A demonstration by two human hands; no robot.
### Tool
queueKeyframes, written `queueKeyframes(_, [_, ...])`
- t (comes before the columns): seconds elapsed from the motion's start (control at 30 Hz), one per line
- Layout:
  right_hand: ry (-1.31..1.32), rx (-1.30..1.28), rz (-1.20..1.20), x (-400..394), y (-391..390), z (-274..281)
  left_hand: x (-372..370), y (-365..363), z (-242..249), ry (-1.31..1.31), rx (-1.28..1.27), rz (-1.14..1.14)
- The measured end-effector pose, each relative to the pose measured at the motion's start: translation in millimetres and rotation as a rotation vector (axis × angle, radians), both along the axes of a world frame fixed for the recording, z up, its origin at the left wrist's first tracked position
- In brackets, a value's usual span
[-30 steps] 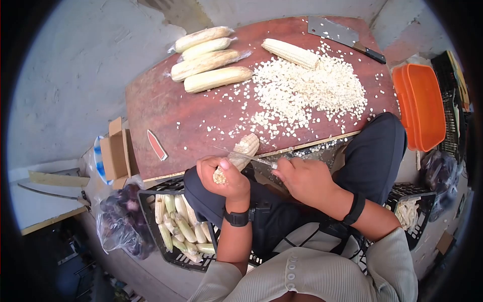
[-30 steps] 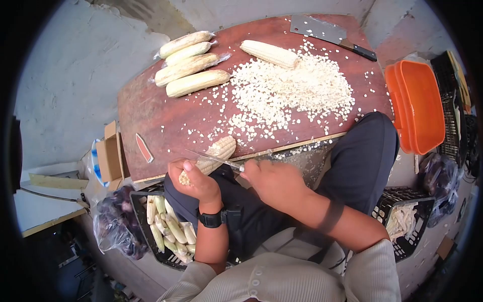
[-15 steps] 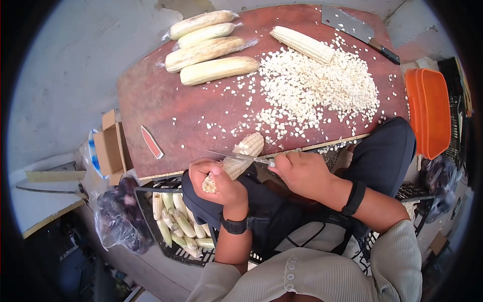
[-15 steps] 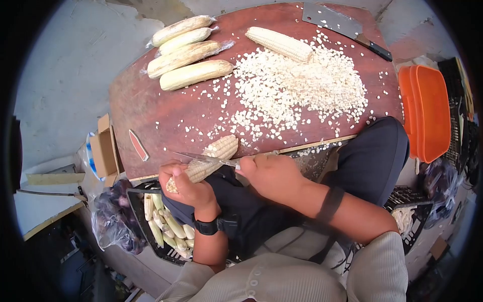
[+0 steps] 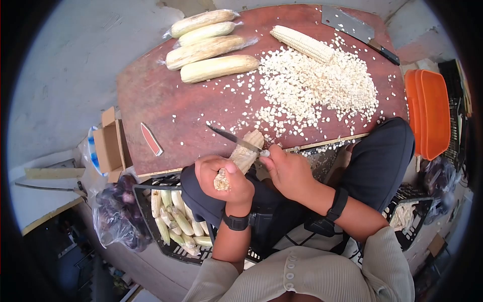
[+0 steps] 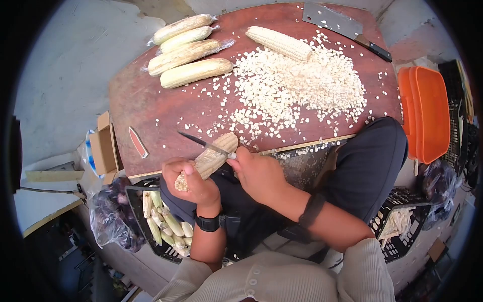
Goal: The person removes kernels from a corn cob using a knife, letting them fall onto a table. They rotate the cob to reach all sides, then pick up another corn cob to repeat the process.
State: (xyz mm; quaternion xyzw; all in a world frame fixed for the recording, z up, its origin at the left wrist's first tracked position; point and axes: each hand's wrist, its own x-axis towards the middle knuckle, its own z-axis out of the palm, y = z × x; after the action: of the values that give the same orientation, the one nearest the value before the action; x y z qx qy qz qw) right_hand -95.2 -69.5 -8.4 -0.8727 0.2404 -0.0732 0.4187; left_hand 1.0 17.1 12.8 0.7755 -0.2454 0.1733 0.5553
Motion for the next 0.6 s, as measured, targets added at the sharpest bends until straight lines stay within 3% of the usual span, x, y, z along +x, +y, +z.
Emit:
queueKeyframes(0.1, [-0.114, 0.252, -0.125, 9, 7, -2, -4, 0, -2, -0.051, -0.004, 0.027])
queueKeyframes(0.3, [-0.253, 0.452, -0.168, 6, 3, 0, -2, 8, -7, -0.025, -0.065, 0.050])
queueKeyframes(0.4, [-0.162, 0.237, -0.195, -4, -11, 7, -1, 6, -6, 0.025, -0.101, 0.085])
queueKeyframes(0.6, [-0.116, -0.279, 0.098, -33, -21, 18, -3, 4, -5, 0.035, -0.090, 0.058])
